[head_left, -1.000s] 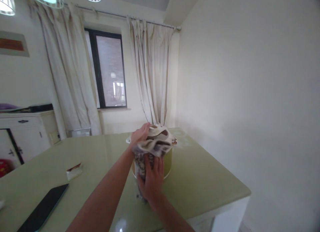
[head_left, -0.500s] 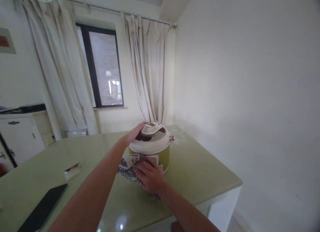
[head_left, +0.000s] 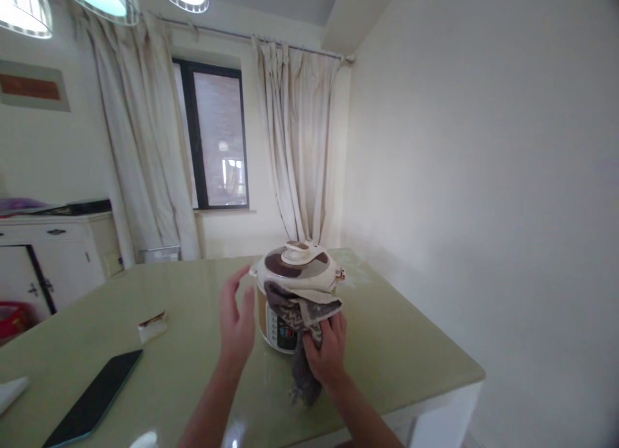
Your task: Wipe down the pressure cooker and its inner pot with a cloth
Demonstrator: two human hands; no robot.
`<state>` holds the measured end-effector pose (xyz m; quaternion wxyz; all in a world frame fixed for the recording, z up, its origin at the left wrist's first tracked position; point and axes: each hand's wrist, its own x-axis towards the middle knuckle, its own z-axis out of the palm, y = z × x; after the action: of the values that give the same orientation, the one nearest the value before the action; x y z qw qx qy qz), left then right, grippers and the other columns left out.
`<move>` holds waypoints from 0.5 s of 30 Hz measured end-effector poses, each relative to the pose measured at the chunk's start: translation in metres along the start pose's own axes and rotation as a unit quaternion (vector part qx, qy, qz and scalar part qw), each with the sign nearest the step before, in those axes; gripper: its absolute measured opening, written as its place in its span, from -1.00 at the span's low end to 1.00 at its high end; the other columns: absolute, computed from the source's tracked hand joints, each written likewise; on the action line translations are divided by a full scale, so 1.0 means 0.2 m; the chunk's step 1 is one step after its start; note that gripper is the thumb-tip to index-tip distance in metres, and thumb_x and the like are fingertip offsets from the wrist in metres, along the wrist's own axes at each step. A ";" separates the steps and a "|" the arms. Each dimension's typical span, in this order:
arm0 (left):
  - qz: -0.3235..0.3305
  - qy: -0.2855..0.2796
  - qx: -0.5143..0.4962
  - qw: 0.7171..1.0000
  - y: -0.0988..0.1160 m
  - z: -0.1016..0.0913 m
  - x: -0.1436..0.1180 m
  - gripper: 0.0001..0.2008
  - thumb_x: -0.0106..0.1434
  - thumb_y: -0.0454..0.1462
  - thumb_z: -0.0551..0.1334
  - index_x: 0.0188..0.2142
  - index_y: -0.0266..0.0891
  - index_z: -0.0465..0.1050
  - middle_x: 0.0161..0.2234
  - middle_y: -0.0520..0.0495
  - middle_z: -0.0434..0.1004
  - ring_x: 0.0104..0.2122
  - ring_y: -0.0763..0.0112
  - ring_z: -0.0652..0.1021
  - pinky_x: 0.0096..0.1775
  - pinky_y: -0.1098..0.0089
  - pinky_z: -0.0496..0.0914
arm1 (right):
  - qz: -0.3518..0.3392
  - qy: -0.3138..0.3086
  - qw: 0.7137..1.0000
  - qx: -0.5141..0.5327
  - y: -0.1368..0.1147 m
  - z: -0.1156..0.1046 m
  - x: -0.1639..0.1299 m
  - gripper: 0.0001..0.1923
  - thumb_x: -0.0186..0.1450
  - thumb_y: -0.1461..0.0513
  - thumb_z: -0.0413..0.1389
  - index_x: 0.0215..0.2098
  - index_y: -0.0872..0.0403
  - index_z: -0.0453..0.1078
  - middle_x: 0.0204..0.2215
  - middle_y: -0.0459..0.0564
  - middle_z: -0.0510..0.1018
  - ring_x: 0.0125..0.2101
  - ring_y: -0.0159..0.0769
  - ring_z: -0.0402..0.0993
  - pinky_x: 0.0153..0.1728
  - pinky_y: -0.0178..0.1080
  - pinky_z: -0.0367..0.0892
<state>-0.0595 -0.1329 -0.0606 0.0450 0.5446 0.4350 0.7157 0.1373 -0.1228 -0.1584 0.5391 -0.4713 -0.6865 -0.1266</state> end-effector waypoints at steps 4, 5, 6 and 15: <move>0.186 -0.023 0.120 0.975 -0.04 -0.01 -0.41 -0.58 0.49 -0.13 0.14 0.28 -0.13 0.36 0.21 -0.27 0.45 0.23 0.07 0.44 0.26 -0.02 0.32 | -0.017 -0.137 0.990 0.006 -0.25 -0.02 0.26 -0.54 0.24 0.14 0.29 0.11 -0.03 0.51 0.10 0.17 0.45 0.10 0.10 0.32 0.15 0.13 0.29; 0.176 -0.060 0.135 0.973 -0.07 0.00 -0.46 -0.50 0.52 -0.09 0.07 0.37 -0.13 0.26 0.30 -0.32 0.36 0.31 0.04 0.37 0.28 -0.05 0.29 | -0.067 -0.194 0.978 0.024 -0.29 -0.04 0.33 -0.59 0.23 0.15 0.31 0.05 -0.03 0.54 0.07 0.12 0.47 0.08 0.04 0.34 0.14 0.07 0.31; 0.163 -0.096 0.141 0.972 -0.09 0.02 -0.48 -0.43 0.55 -0.05 -0.01 0.46 -0.14 0.13 0.38 -0.35 0.24 0.38 0.02 0.28 0.30 -0.09 0.25 | -0.111 -0.246 0.963 0.030 -0.32 -0.06 0.40 -0.63 0.21 0.15 0.33 -0.01 0.00 0.56 0.07 0.10 0.48 0.07 0.01 0.35 0.14 0.03 0.31; 0.026 -0.101 0.190 0.976 -0.25 0.11 -0.08 -0.25 0.31 0.03 0.29 0.40 -0.13 0.22 0.38 -0.36 0.23 0.38 -0.16 0.26 0.34 -0.18 0.20 | -0.157 -0.266 0.940 0.146 -0.22 -0.08 1.08 -0.55 0.43 0.28 0.09 0.27 0.00 0.42 0.08 0.01 0.60 0.07 -0.22 0.50 0.16 -0.17 0.32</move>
<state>-0.0558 -0.0983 -0.1042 -0.0346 0.6235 0.5423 0.5621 0.1189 -0.0460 0.0477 0.3731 -0.2903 -0.8809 0.0214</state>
